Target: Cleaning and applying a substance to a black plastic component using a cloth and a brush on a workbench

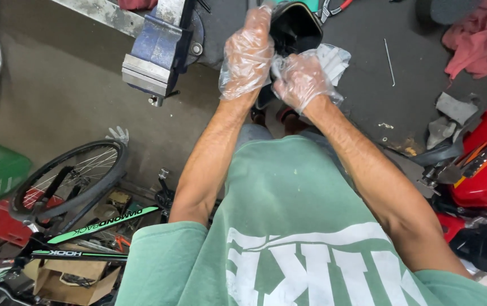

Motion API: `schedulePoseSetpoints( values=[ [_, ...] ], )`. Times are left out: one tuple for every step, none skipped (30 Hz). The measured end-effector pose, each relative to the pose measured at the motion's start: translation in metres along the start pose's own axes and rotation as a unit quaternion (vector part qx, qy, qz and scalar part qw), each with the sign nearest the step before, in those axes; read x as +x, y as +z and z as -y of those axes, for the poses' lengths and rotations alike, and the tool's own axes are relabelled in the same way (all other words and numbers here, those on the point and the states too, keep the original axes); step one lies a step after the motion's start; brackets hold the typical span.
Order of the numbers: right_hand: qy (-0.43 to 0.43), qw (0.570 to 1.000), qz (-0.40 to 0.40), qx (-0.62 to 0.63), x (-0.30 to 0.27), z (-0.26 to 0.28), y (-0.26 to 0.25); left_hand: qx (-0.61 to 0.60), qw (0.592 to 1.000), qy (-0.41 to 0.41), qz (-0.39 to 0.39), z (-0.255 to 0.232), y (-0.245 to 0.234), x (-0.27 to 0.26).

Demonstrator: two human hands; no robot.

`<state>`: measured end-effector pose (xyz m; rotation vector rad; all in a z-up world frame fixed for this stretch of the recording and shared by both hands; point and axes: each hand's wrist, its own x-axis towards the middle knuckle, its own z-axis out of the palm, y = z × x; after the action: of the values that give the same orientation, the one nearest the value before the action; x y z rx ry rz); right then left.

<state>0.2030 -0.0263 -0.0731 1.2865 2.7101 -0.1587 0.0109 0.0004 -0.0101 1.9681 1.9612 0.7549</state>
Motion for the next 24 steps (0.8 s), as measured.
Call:
schedulePoseSetpoints(
  values=[
    [-0.032, 0.999, 0.021, -0.012, 0.003, 0.005, -0.012, 0.001, 1.0, -0.023, 0.013, 0.003, -0.001, 0.002],
    [-0.032, 0.999, 0.02, -0.011, 0.001, 0.013, -0.008, 0.002, 1.0, -0.023, 0.012, 0.004, -0.004, 0.0],
    [-0.093, 0.988, -0.101, 0.068, -0.003, 0.022, -0.003, -0.016, 0.999, -0.026, 0.012, 0.005, -0.007, -0.004],
    [-0.152, 0.952, -0.22, 0.146, -0.008, 0.031, 0.001, -0.034, 0.999, -0.03, 0.012, 0.006, -0.009, -0.008],
    [-0.152, 0.953, -0.218, 0.147, -0.012, 0.031, 0.007, -0.035, 0.999, -0.032, 0.013, 0.009, -0.007, -0.01],
    [-0.17, 0.956, -0.181, 0.154, -0.016, 0.03, 0.013, -0.008, 1.0, 0.001, 0.002, 0.011, -0.005, -0.013],
    [-0.189, 0.958, -0.146, 0.159, -0.016, 0.028, 0.018, 0.018, 0.999, 0.036, -0.012, 0.015, -0.004, -0.013],
    [-0.19, 0.958, -0.147, 0.159, -0.017, 0.021, 0.019, 0.018, 0.999, 0.035, -0.012, 0.02, -0.004, -0.013],
    [-0.168, 0.969, -0.083, 0.158, -0.018, 0.014, 0.019, -0.02, 0.999, 0.021, 0.022, 0.025, -0.005, -0.014],
    [-0.146, 0.977, -0.019, 0.156, -0.02, 0.008, 0.02, -0.058, 0.997, 0.006, 0.056, 0.03, -0.006, -0.016],
    [-0.146, 0.977, -0.019, 0.155, -0.02, 0.001, 0.005, -0.059, 0.997, 0.007, 0.055, 0.029, -0.011, -0.015],
    [-0.147, 0.985, -0.017, 0.087, -0.021, -0.006, -0.011, -0.086, 0.994, -0.035, 0.061, 0.029, -0.017, -0.013],
    [-0.148, 0.989, -0.013, 0.019, -0.023, -0.013, -0.027, -0.113, 0.988, -0.078, 0.069, 0.028, -0.022, -0.014],
    [-0.148, 0.989, -0.012, 0.019, -0.026, -0.02, -0.044, -0.114, 0.988, -0.078, 0.069, 0.026, -0.02, -0.011],
    [-0.149, 0.985, -0.008, -0.083, -0.028, -0.025, -0.061, -0.098, 0.989, -0.082, 0.068, 0.025, -0.018, -0.008],
    [-0.148, 0.972, -0.004, -0.184, -0.031, -0.03, -0.077, -0.082, 0.991, -0.086, 0.067, 0.024, -0.017, -0.005],
    [-0.149, 0.971, -0.004, -0.185, -0.035, -0.036, -0.077, -0.082, 0.991, -0.086, 0.067, 0.024, -0.013, -0.004],
    [-0.128, 0.977, -0.064, -0.16, -0.04, -0.042, -0.078, -0.088, 0.986, -0.112, 0.081, 0.023, -0.01, -0.004],
    [-0.107, 0.977, -0.126, -0.134, -0.042, -0.047, -0.078, -0.093, 0.982, -0.138, 0.094, 0.024, -0.007, -0.002],
    [-0.108, 0.977, -0.127, -0.134, -0.047, -0.049, -0.071, -0.093, 0.982, -0.138, 0.092, 0.022, -0.005, 0.001],
    [-0.045, 0.988, -0.146, -0.013, -0.052, -0.051, -0.063, -0.094, 0.986, -0.116, 0.075, 0.02, -0.002, 0.003],
    [0.018, 0.98, -0.164, 0.107, -0.057, -0.052, -0.055, -0.094, 0.99, -0.093, 0.058, 0.018, 0.001, 0.005],
    [0.017, 0.98, -0.166, 0.107, -0.059, -0.053, -0.068, -0.093, 0.99, -0.092, 0.057, 0.016, -0.003, 0.005],
    [0.041, 0.949, -0.242, 0.198, -0.061, -0.054, -0.081, -0.096, 0.991, -0.083, 0.05, 0.014, -0.006, 0.005]
  ],
)
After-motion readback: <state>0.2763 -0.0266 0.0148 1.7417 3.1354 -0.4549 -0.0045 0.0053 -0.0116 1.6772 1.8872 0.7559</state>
